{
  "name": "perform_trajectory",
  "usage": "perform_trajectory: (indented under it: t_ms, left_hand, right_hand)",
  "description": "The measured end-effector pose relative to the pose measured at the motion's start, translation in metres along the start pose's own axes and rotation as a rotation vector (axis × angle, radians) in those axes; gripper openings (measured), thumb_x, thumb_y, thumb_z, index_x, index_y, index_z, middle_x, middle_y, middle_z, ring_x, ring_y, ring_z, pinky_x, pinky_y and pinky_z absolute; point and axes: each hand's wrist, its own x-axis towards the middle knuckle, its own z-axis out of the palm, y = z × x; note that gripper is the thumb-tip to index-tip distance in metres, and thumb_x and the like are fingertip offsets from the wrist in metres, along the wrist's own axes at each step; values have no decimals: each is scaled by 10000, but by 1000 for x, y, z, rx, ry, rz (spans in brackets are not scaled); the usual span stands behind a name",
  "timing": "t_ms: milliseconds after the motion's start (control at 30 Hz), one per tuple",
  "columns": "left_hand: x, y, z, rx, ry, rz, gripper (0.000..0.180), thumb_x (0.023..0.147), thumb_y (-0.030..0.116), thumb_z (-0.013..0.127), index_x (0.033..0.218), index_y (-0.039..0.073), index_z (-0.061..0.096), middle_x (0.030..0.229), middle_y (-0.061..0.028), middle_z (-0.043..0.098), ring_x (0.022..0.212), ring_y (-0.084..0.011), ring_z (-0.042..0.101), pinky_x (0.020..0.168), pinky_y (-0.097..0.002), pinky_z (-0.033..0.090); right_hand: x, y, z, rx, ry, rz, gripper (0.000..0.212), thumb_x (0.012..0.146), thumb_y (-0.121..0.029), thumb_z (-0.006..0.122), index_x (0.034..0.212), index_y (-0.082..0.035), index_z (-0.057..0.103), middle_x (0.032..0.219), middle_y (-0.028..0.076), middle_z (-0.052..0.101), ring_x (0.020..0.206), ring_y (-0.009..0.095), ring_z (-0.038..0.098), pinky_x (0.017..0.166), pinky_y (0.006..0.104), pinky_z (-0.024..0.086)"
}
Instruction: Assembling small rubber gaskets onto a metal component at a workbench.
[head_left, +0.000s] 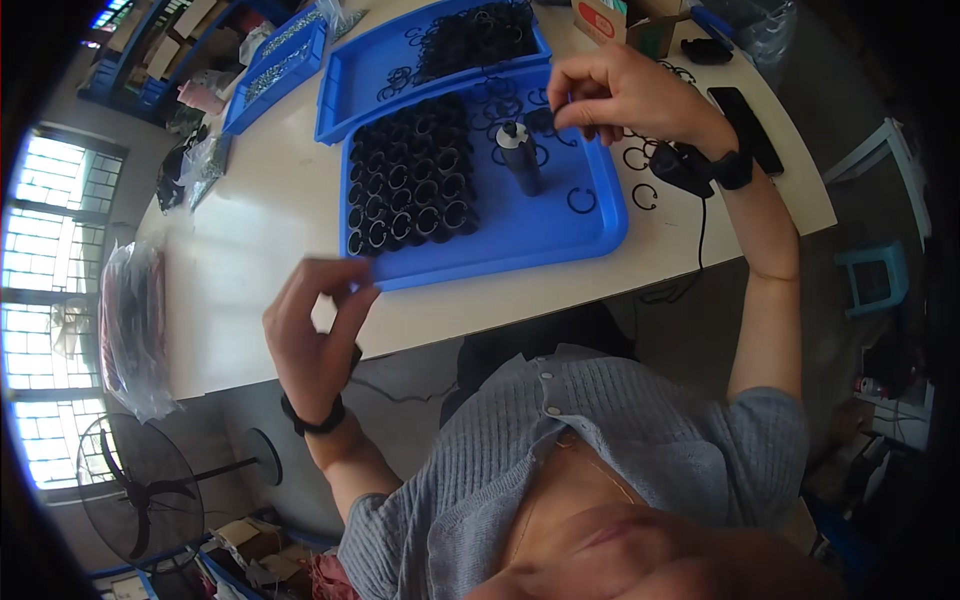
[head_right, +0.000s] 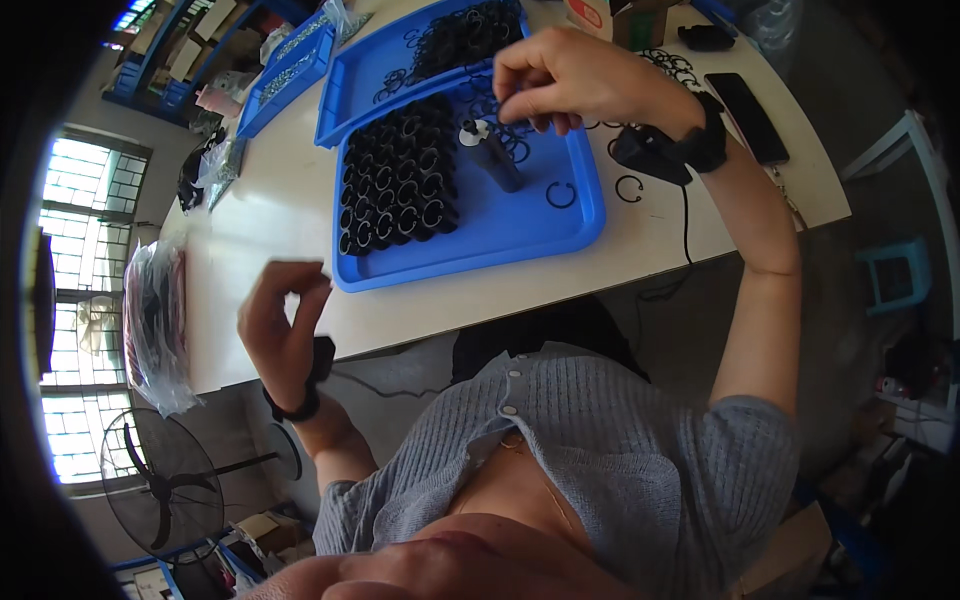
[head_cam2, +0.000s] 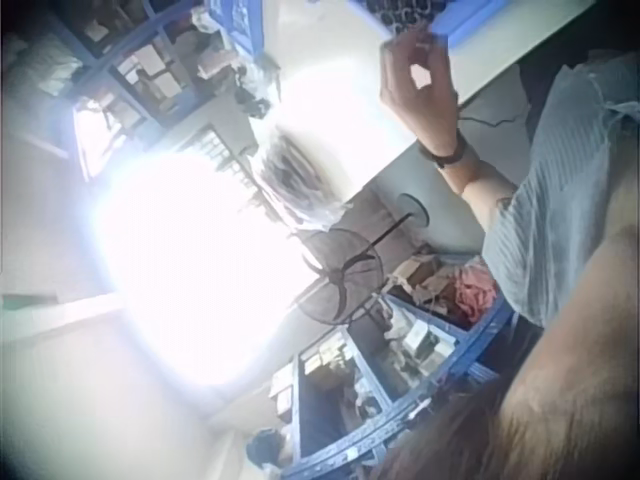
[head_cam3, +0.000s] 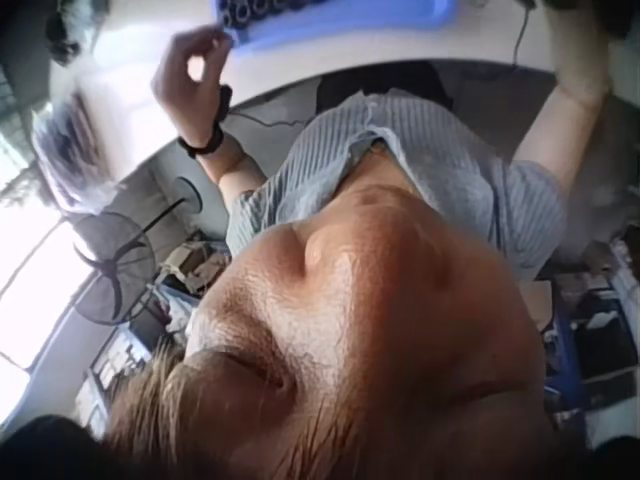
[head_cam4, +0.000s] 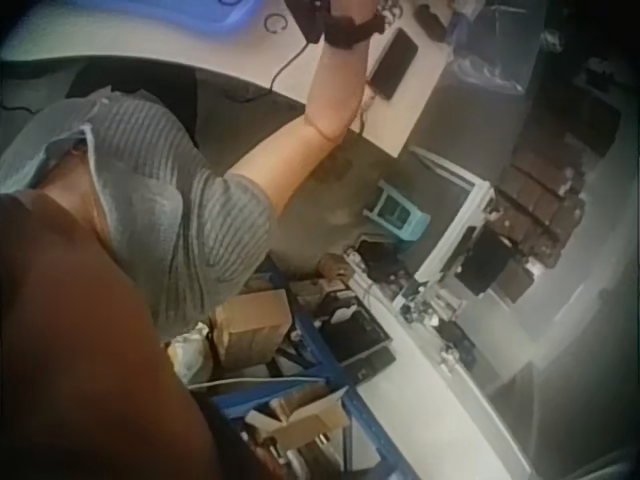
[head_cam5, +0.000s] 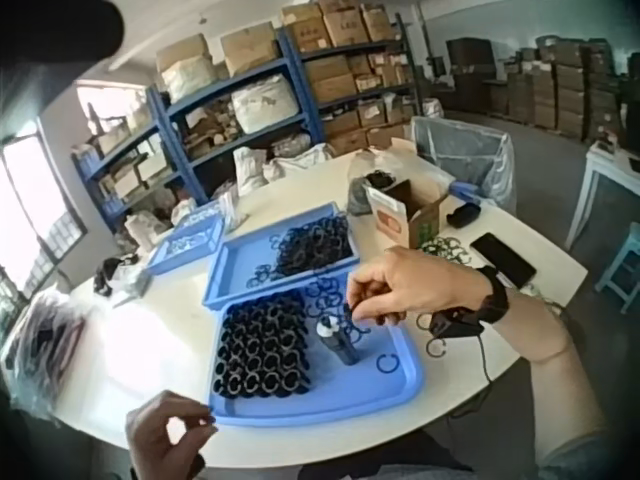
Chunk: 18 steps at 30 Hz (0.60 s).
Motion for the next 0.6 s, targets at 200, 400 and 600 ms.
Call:
perform_trajectory:
  t_ms: [200, 400, 600]
  left_hand:
    - [90, 9, 59, -296, -168, 74, 318, 878, -7, 763, 1147, 13, 595, 944, -65, 725, 742, -108, 665, 701, -244, 518]
    - [106, -12, 97, -513, -253, 4, 381, 875, -7, 770, 1185, 14, 548, 924, -55, 709, 746, -84, 658, 690, -236, 517]
    - [117, -31, 98, -740, -345, -178, 388, 897, -56, 707, 1229, 2, 513, 847, -32, 679, 732, -67, 627, 672, -206, 487]
  right_hand:
    - [18, -30, 9, -24, 46, -170, 147, 940, -103, 715, 1047, -63, 623, 726, -2, 672, 626, 55, 620, 547, 221, 475]
    - [20, -24, 29, -183, 171, -325, 271, 868, -45, 744, 1061, -54, 554, 657, 52, 632, 574, 162, 606, 583, 284, 437]
    - [40, -7, 24, 57, 17, -230, 266, 901, -61, 739, 1112, -59, 576, 703, 27, 655, 643, 85, 603, 593, 250, 443]
